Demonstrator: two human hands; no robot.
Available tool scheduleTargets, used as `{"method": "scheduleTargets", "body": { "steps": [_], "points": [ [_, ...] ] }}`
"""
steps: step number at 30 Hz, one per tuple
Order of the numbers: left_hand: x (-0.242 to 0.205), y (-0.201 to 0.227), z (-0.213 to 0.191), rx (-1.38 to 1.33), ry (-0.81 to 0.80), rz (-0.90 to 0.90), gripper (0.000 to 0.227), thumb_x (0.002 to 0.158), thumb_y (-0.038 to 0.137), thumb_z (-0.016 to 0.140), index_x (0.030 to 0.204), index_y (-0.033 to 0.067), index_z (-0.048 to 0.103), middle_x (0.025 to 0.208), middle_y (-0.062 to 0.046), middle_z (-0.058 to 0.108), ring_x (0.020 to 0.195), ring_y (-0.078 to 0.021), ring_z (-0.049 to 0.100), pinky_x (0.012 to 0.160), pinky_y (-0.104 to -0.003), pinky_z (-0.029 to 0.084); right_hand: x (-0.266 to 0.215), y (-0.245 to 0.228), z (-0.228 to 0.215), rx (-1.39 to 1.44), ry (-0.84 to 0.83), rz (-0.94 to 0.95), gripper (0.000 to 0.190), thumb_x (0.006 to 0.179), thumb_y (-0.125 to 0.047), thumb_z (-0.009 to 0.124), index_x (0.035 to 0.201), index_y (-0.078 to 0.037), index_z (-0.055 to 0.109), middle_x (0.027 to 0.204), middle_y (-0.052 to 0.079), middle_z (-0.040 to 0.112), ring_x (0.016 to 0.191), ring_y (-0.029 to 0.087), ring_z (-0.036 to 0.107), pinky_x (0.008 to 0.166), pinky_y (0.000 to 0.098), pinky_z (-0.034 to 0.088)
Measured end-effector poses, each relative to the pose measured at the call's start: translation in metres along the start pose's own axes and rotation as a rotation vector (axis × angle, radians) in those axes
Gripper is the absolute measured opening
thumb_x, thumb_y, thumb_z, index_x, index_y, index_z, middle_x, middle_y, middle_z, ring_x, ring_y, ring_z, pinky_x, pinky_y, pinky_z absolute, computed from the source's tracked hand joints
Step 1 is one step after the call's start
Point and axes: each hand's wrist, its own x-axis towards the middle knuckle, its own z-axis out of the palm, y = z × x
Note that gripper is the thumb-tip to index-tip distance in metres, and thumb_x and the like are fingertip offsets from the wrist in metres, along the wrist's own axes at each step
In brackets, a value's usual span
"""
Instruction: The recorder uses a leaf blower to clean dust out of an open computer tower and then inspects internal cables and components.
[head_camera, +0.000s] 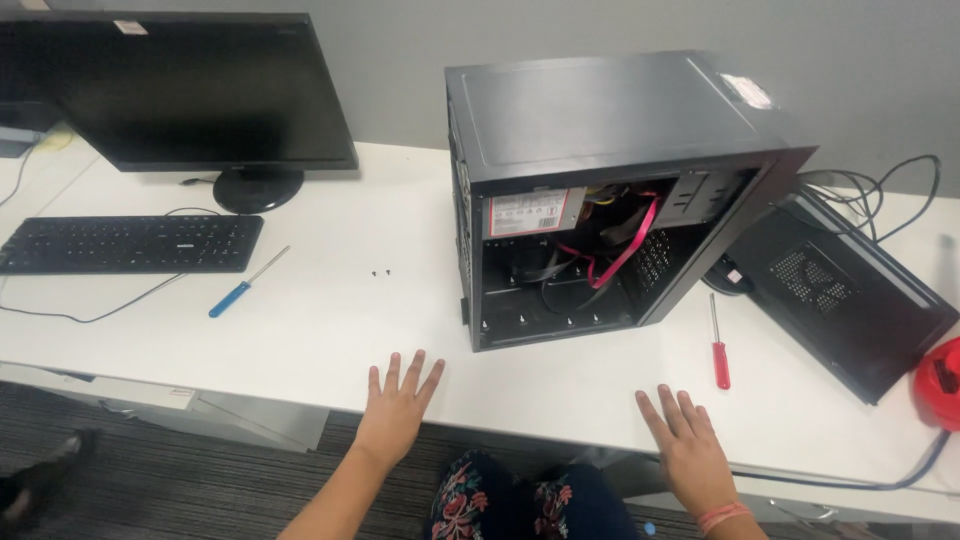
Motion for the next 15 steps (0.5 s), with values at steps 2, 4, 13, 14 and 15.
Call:
{"method": "scheduleTargets", "body": {
  "steps": [2,4,13,14,15],
  "points": [
    [0.002,-0.003,-0.002,0.013,-0.017,-0.007,0.091,0.087,-0.005,0.051,0.163,0.0188,0.007,0.167,-0.020,0.012,0.149,-0.0488,0.017,0.116,-0.067,0.022,0.004,0.000,0.003,0.019,-0.013,-0.008,0.088,0.076,0.002,0.056,0.157,-0.024,0.037,0.152,0.017,0.043,0.139,0.040,0.045,0.115,0.0525,0.037],
    [0.004,-0.003,-0.001,0.016,-0.063,0.013,0.092,0.087,-0.008,0.050,0.163,0.0189,0.006,0.167,-0.020,0.010,0.150,-0.0499,0.014,0.116,-0.068,0.020,0.003,0.002,0.010,0.003,-0.017,0.018,0.089,0.074,0.001,0.057,0.156,-0.027,0.037,0.158,0.016,0.041,0.139,0.040,0.042,0.113,0.0527,0.036],
    [0.010,-0.002,-0.012,0.009,-0.116,0.014,0.095,0.087,-0.007,0.053,0.164,0.0186,0.004,0.168,-0.020,0.007,0.151,-0.0500,0.011,0.117,-0.069,0.017,0.002,0.006,0.026,-0.011,-0.032,0.085,0.090,0.073,0.005,0.056,0.155,-0.029,0.038,0.155,0.014,0.040,0.143,0.039,0.039,0.116,0.0547,0.034],
    [0.010,-0.001,-0.019,0.014,-0.115,0.017,0.095,0.087,-0.007,0.053,0.164,0.0186,0.004,0.168,-0.020,0.007,0.151,-0.0500,0.011,0.117,-0.069,0.017,0.000,0.007,0.030,-0.009,-0.030,0.090,0.090,0.073,0.005,0.056,0.155,-0.029,0.038,0.155,0.014,0.040,0.143,0.039,0.039,0.116,0.0547,0.034],
    [0.010,0.000,-0.025,-0.003,-0.199,-0.004,0.096,0.089,-0.005,0.054,0.165,0.0188,0.001,0.169,-0.020,0.005,0.152,-0.0498,0.009,0.118,-0.069,0.016,0.000,0.007,0.035,0.000,-0.058,0.116,0.092,0.073,0.005,0.056,0.155,-0.032,0.038,0.158,0.012,0.039,0.144,0.038,0.039,0.117,0.0546,0.033]
  ]
}}
